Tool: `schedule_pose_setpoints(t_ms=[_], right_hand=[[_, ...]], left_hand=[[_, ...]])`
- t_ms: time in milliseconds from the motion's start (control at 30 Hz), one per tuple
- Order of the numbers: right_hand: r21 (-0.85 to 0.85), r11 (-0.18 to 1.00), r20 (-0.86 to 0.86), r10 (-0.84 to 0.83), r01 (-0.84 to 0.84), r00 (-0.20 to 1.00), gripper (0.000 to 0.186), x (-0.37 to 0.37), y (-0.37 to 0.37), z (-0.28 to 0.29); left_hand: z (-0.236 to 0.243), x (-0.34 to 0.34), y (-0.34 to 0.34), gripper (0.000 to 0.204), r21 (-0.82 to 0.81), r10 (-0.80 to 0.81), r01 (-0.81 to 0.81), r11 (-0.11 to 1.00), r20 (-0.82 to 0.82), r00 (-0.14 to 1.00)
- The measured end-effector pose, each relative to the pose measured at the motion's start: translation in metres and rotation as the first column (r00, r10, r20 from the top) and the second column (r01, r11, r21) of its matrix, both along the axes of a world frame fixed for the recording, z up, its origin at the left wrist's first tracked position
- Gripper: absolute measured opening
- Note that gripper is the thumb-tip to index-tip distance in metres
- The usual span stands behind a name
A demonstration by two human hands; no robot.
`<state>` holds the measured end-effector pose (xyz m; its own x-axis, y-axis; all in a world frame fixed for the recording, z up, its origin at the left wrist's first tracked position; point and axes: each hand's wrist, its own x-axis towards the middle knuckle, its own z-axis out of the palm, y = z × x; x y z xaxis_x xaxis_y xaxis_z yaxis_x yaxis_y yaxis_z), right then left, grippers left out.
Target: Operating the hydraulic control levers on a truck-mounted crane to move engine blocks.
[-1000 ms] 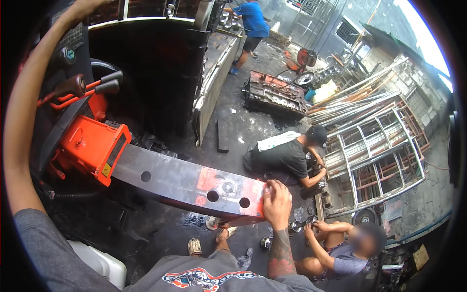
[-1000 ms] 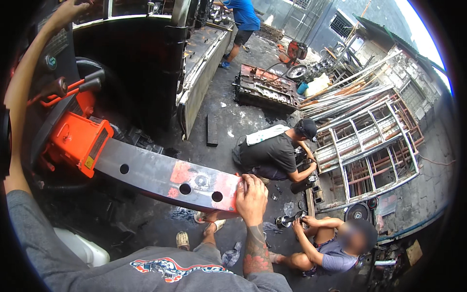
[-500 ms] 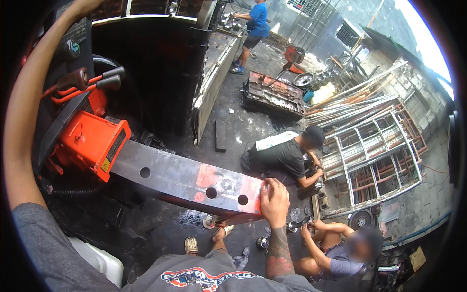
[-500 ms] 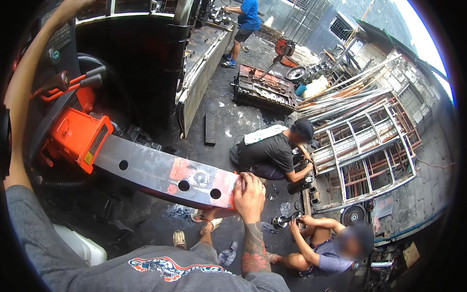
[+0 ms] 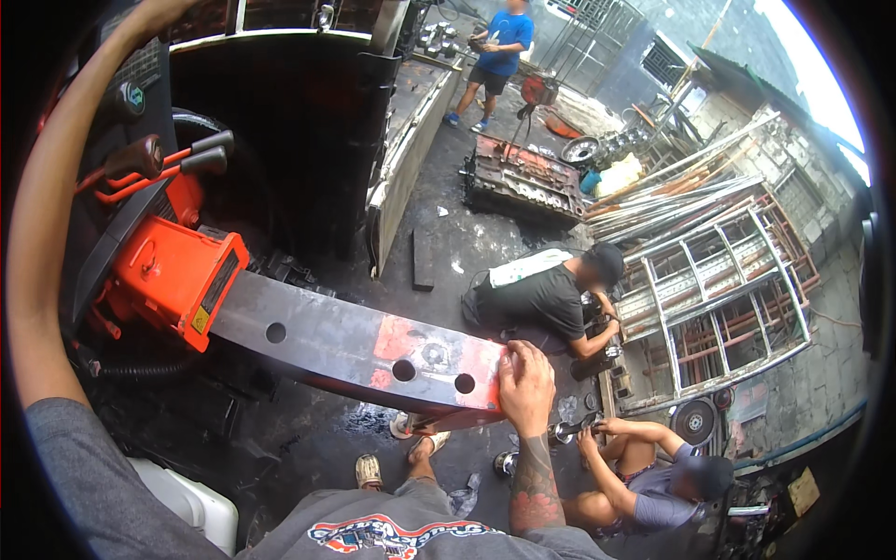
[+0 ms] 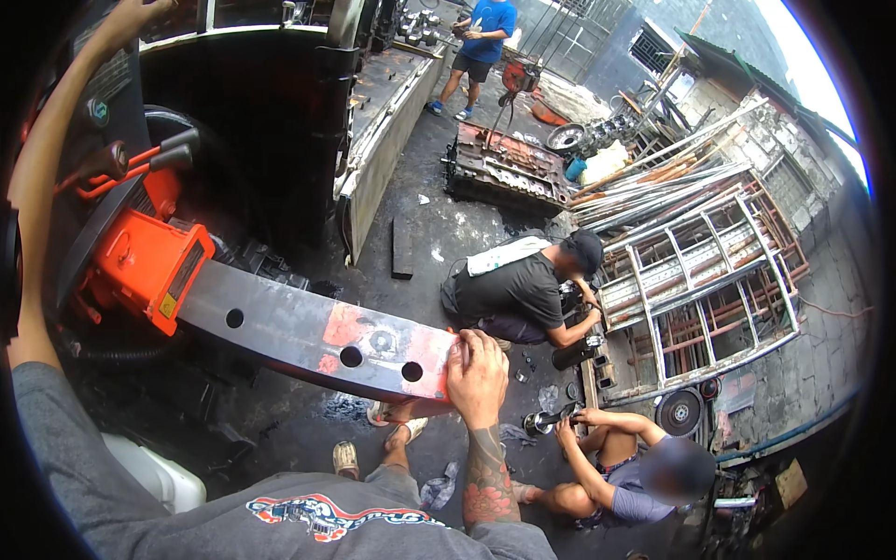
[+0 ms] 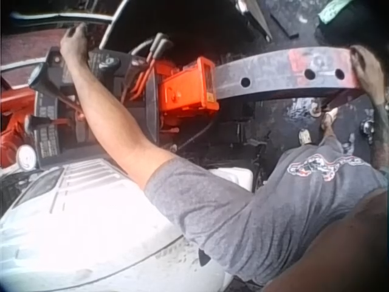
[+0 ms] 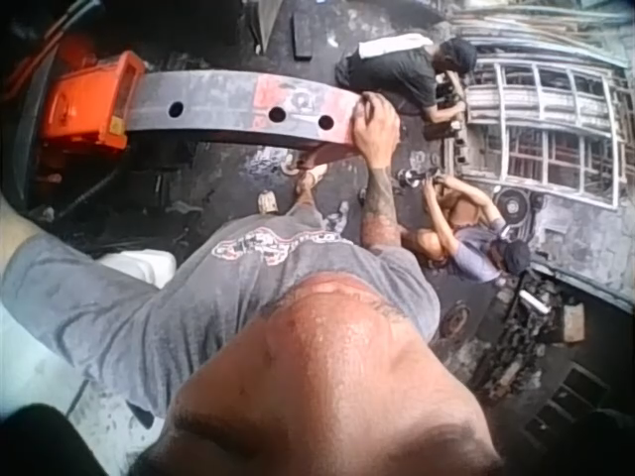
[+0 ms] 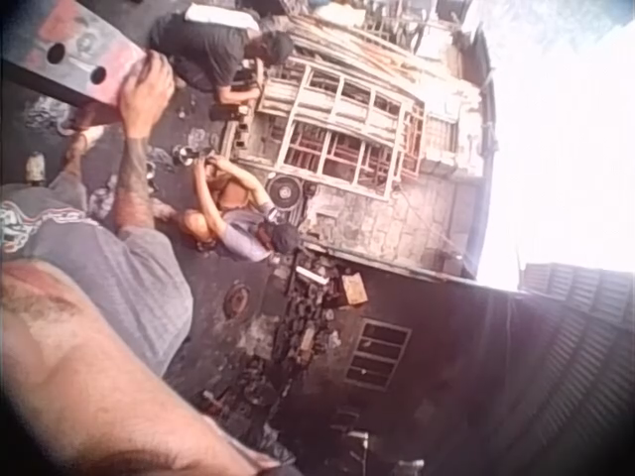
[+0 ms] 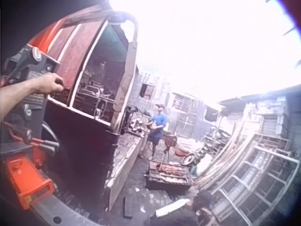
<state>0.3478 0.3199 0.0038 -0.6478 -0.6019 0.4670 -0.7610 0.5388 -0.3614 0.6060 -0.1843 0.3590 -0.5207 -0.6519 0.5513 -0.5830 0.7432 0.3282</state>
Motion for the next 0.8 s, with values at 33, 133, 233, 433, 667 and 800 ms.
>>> schedule_pose_setpoints(t_ms=[33,133,233,433,667,800], right_hand=[[0.024,1.0,0.016,-0.002,0.001,1.0,0.03,0.0,0.0,0.0],[0.023,1.0,0.027,-0.002,0.001,1.0,0.029,0.001,0.0,0.001],[0.03,1.0,0.026,-0.009,0.009,1.0,0.03,0.002,-0.002,0.003],[0.003,1.0,-0.016,-0.005,0.005,1.0,0.024,0.001,-0.002,0.003],[0.023,1.0,0.031,-0.013,0.013,0.999,0.029,0.001,-0.001,0.002],[-0.033,0.999,-0.015,-0.003,0.003,1.0,0.028,0.001,0.0,0.0]], left_hand=[[0.0,0.0,-0.001,0.044,0.0,-0.001,0.001,1.0,0.001,1.0],[-0.002,0.002,-0.003,0.04,-0.145,-0.008,0.014,0.989,0.039,0.999],[-0.001,0.002,-0.004,0.041,-0.127,0.011,-0.006,0.992,0.039,0.999],[0.001,-0.001,0.003,0.044,0.027,0.059,-0.06,0.998,0.046,0.997],[-0.001,0.005,-0.014,0.044,-0.107,0.056,-0.051,0.993,0.041,0.998],[-0.016,0.0,-0.051,0.026,-0.116,-0.129,0.123,0.986,-0.049,0.99]])
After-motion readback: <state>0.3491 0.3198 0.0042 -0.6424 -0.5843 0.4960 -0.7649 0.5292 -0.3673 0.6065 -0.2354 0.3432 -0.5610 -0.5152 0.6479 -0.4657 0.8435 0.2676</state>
